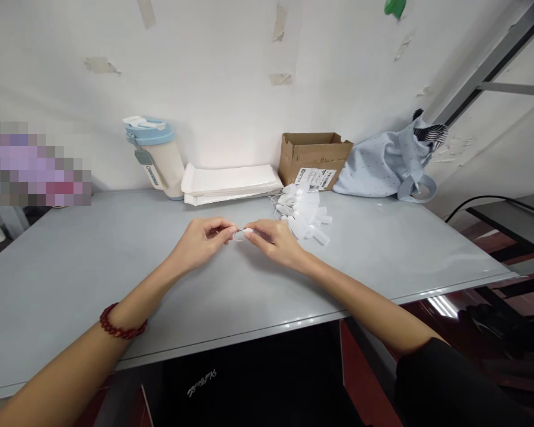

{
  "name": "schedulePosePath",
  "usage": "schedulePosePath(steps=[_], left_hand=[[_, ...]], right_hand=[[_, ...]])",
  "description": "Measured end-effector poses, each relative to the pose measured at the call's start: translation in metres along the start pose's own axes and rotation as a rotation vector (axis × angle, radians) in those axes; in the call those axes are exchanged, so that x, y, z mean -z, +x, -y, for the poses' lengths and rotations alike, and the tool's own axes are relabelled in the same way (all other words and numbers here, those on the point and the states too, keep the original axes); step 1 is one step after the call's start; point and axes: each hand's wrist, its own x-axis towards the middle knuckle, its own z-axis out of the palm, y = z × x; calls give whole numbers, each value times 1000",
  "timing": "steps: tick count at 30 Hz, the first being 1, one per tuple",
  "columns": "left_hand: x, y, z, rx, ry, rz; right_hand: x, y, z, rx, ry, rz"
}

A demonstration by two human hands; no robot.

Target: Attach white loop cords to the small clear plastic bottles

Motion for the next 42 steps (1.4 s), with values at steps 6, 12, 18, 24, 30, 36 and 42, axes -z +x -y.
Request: schedulePosePath(steps=[6, 12, 18, 24, 30, 36, 42], left_hand=[[-2, -1, 0, -10, 20, -9], [-4, -2, 2, -15, 17, 1], [-8, -2, 4, -36, 6, -2], [-7, -1, 1, 8, -51, 22], [0, 3, 4, 106, -245, 34], [-1, 4, 9, 107, -247, 42], [-4, 2, 5, 87, -221, 51]], right_hand=[[0, -1, 0, -13, -12, 5], [-2, -2, 0, -1, -4, 19], [-5, -4, 0, -17, -8, 27], [-2, -2, 1, -27, 46, 34], [4, 1, 4, -38, 85, 16], [4, 1, 4, -32, 67, 39], [2, -1, 7, -12, 37, 32]])
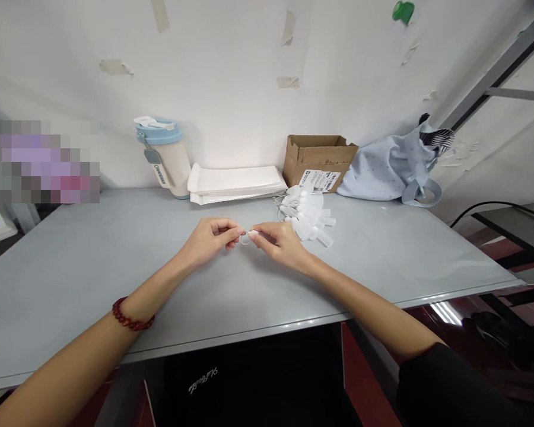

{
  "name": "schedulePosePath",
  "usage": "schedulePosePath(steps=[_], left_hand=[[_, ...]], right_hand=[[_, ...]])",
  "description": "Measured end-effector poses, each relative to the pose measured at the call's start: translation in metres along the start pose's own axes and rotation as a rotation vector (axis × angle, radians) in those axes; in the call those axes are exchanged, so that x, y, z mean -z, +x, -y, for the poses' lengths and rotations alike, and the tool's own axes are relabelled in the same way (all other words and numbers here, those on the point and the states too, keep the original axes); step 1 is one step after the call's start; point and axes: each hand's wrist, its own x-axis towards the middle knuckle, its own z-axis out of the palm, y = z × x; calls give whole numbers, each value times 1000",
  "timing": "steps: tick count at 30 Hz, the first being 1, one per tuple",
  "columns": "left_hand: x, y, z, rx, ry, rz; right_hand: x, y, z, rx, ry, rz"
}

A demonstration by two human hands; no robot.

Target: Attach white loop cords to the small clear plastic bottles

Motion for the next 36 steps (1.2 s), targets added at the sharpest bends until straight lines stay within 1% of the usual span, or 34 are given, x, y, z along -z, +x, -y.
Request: schedulePosePath(steps=[4, 8, 17, 23, 26, 28, 30, 32, 34, 36], left_hand=[[-4, -2, -2, -7, 6, 13], [-9, -3, -5, 2, 2, 1], [-12, -3, -4, 20, 1, 19], [-9, -1, 0, 9, 1, 40], [-3, 0, -1, 33, -7, 66], [2, 1, -2, 57, -17, 63], [9, 3, -1, 77, -34, 30], [17, 7, 3, 100, -62, -28], [26, 12, 9, 130, -100, -108], [35, 17, 15, 177, -123, -211]], right_hand=[[0, 0, 0, -6, 27, -9], [-1, -1, -2, -9, 40, -30], [-5, -2, -6, 48, 10, -65], [-6, -2, -7, 56, -19, -49], [-6, -1, -6, 43, -37, -13], [-5, 0, -6, 42, -58, 20], [-4, 1, -7, 36, -74, 43], [-2, 3, -9, 12, -76, 52], [-1, 3, -12, -12, -75, 47], [1, 4, -15, -20, -96, 27]])
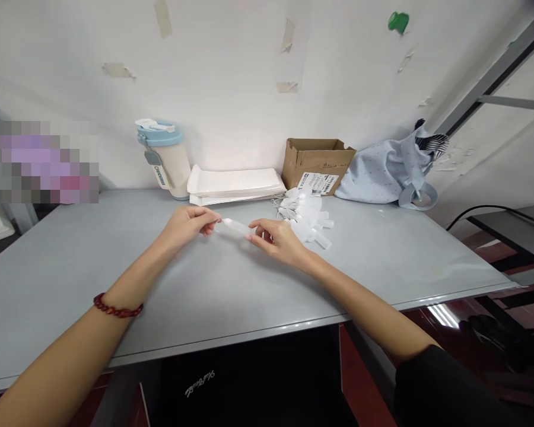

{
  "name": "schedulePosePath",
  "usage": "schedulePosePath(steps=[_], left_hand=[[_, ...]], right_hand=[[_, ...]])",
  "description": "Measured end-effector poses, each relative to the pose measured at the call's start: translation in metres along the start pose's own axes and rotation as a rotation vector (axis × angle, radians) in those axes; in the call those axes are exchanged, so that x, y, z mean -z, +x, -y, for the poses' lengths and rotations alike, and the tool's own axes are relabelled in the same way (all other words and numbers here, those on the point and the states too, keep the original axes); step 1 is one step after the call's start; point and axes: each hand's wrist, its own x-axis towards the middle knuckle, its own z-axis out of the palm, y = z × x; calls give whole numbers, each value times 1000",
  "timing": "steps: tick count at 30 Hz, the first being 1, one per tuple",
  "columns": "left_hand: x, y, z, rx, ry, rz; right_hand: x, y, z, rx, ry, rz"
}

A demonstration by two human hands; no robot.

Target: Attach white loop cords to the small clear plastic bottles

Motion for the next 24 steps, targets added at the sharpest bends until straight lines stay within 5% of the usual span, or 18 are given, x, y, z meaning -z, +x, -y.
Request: schedulePosePath(steps=[5, 11, 18, 24], left_hand=[[16, 12, 7, 132, 3, -177], [25, 20, 16, 241, 223, -227], [26, 21, 19, 236, 605, -306], [24, 18, 16, 195, 713, -331]], right_hand=[[9, 4, -7, -18, -163, -87], [28, 11, -21, -103, -318, -211], [58, 16, -49, -191, -566, -386], [75, 14, -70, -272, -644, -374]])
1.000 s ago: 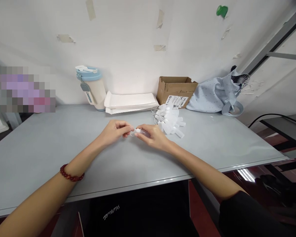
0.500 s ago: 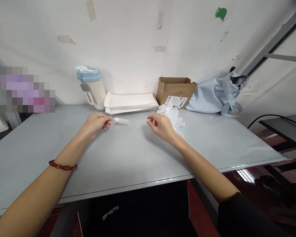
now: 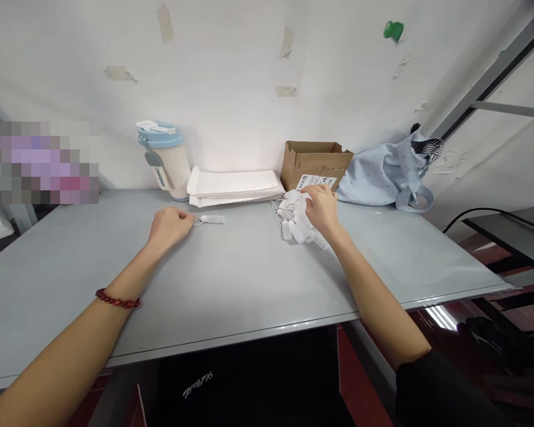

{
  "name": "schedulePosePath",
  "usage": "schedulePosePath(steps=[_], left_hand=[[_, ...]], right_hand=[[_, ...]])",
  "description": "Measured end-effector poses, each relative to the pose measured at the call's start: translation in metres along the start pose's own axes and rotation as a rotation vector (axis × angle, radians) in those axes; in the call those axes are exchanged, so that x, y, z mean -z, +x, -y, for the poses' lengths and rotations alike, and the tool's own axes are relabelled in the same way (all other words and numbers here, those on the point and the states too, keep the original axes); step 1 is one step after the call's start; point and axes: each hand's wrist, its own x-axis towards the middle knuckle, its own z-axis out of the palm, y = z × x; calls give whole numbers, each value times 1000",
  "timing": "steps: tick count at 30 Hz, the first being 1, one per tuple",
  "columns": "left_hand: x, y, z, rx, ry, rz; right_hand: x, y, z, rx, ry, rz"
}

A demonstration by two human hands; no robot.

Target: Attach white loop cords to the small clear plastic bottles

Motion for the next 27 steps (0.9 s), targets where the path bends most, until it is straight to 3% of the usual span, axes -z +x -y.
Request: schedulePosePath(steps=[10, 18, 27], left_hand=[[2, -6, -1, -89, -30, -28], [-3, -5, -1, -97, -53, -56], [-1, -10, -6, -135, -70, -51]], right_hand=[[-7, 0, 0, 54, 18, 49], [-8, 3, 0, -26, -31, 93], [-13, 6, -2, 123, -133, 73]])
